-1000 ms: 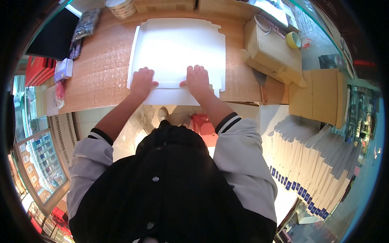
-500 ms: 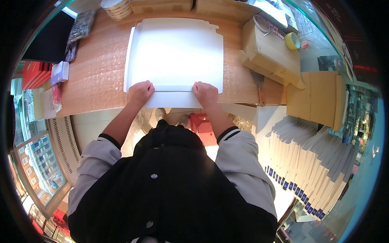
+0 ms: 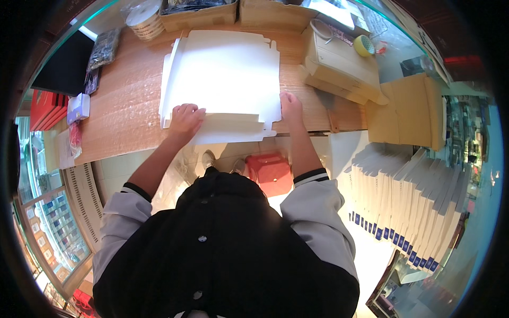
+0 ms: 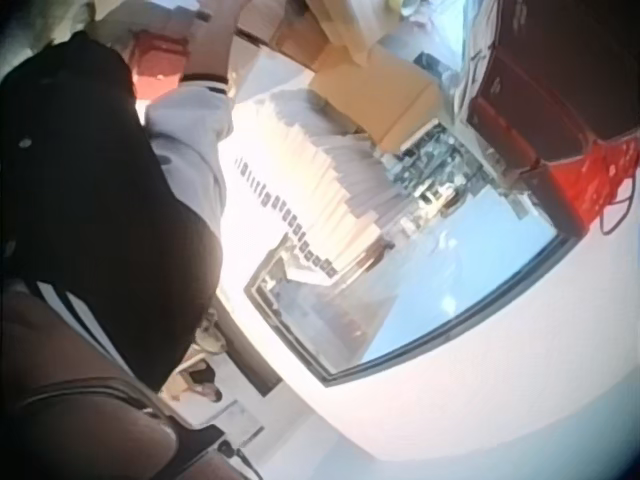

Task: The person assembles white cardboard boxes by folding and interlocking the flaps on a wooden workbench. They repeatedly pick up flat-packed boxes, fold the side and bottom flaps into place, and stack the completed boxes. The person also places some finished boxes into a clear plastic bag.

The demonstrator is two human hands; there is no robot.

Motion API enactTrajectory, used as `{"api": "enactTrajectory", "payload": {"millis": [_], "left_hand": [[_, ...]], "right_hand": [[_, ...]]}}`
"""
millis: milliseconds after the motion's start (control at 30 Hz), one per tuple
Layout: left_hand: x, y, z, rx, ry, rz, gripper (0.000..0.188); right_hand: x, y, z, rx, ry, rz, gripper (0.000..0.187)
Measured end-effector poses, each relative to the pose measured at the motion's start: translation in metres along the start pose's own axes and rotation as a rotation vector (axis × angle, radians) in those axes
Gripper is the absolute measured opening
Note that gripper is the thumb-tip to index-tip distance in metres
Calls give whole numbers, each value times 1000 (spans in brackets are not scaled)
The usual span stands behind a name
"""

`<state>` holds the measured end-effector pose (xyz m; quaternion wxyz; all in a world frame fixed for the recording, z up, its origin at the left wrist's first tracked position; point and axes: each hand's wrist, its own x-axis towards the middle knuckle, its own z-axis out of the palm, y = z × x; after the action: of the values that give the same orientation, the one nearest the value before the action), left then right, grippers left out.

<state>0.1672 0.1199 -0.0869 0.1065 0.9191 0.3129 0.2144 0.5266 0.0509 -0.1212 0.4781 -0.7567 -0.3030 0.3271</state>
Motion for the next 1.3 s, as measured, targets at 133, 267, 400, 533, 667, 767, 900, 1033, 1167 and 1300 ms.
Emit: {"api": "enactTrajectory", "payload": {"millis": [133,267,400,533,667,767,900,1033,1167,1300], "left_hand": [[2,0,-29,-104,-28,182,39],[-12,3,-73,67,2,257,43],[-21,-7,-77,348,189,-120,53],[-30,63,-55,-400,62,146,41],[-47,76,3,-138,1,-7,36],[-51,45,9,-41,71,32,29],[-52,23,6,-29,37,36,21],[-38,12,-1,-217,-117,-112,22],[-11,7,-2,-73,-73,-134,20],[-15,7,13,181,-28,212,11]], "right_hand": [[-6,-36,-18,286,-146,276,34],[-17,-27,-51,371,-275,359,34],[-66,-52,-41,597,-338,291,26],[-137,-50,17,904,-128,340,18],[-173,-26,58,806,-244,516,20],[-179,-46,51,245,-495,498,19],[-164,-63,50,-684,-88,-935,11],[-110,-30,50,-759,-472,-809,17],[-71,-32,67,-869,-475,-776,20],[-66,-46,76,-905,-412,-852,21]]}}
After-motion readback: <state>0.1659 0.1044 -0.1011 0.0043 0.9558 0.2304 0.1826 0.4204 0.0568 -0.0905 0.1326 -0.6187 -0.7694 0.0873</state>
